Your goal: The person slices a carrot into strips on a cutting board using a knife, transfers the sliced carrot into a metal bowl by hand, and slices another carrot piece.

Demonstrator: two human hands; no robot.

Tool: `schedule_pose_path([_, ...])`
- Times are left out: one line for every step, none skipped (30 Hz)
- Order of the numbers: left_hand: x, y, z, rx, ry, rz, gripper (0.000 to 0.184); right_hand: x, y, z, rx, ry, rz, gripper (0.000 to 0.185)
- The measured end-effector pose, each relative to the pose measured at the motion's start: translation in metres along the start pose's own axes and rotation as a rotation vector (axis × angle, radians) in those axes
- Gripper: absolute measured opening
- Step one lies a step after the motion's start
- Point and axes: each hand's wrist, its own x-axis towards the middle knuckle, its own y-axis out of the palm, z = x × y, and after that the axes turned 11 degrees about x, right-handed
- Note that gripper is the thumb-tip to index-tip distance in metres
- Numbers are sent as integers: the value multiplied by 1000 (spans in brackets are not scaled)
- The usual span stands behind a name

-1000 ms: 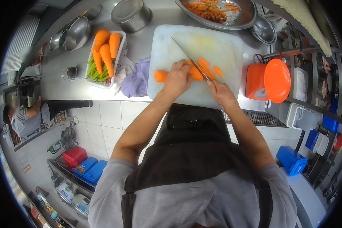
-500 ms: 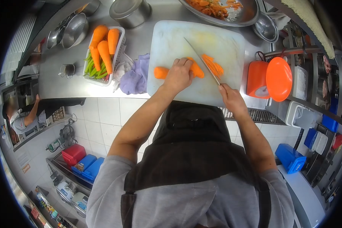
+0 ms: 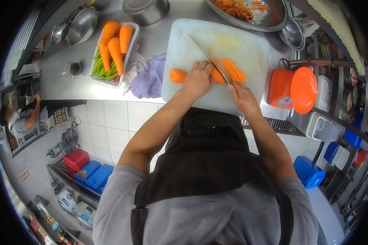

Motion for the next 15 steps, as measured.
schedule_pose_path([-1, 1, 0, -2, -1, -7, 35, -2, -1, 0, 28, 59, -11, 37])
schedule_pose_path([-2, 2, 0, 4, 0, -11, 36, -6, -1, 1, 57, 118, -21, 38])
schedule_pose_path([-2, 2, 1, 10, 0, -14, 36, -12, -6, 6, 52, 115, -20, 38])
schedule_pose_path([-1, 1, 2, 7, -4, -17, 36, -22, -15, 14, 49, 164, 1, 38])
schedule_pose_path([-1, 0, 2, 6, -7, -8, 35, -32, -21, 20, 47, 218, 20, 38])
schedule_pose_path([-1, 1, 1, 5, -8, 3, 35, -41, -25, 21, 43, 224, 19, 38])
schedule_pose_path([-1, 2, 1, 0, -8, 4, 35, -49, -28, 22, 38, 224, 47, 38])
schedule_pose_path([-1, 3, 1, -3, 4, -20, 34, -52, -30, 22, 36, 222, 77, 38])
schedule_pose_path([-1, 2, 1, -5, 15, -40, 33, -48, -27, 23, 37, 224, 79, 38])
schedule_pose_path([-1, 2, 1, -7, 14, -34, 33, -41, -23, 23, 11, 205, 73, 38])
schedule_pose_path([-1, 2, 2, -15, 2, -25, 33, -33, -18, 22, -14, 186, 68, 39])
schedule_pose_path([-1, 2, 2, -19, -9, -18, 33, -19, -11, 16, -10, 189, 70, 39])
schedule_pose_path([-4, 2, 0, -18, -10, -10, 33, -5, -1, 7, -16, 85, 31, 39])
schedule_pose_path([-5, 0, -2, -19, -10, -7, 33, 2, 5, 1, -23, -25, -13, 39])
schedule_pose_path([1, -2, 0, -14, -4, -18, 33, 7, 5, 2, -21, -39, -24, 39])
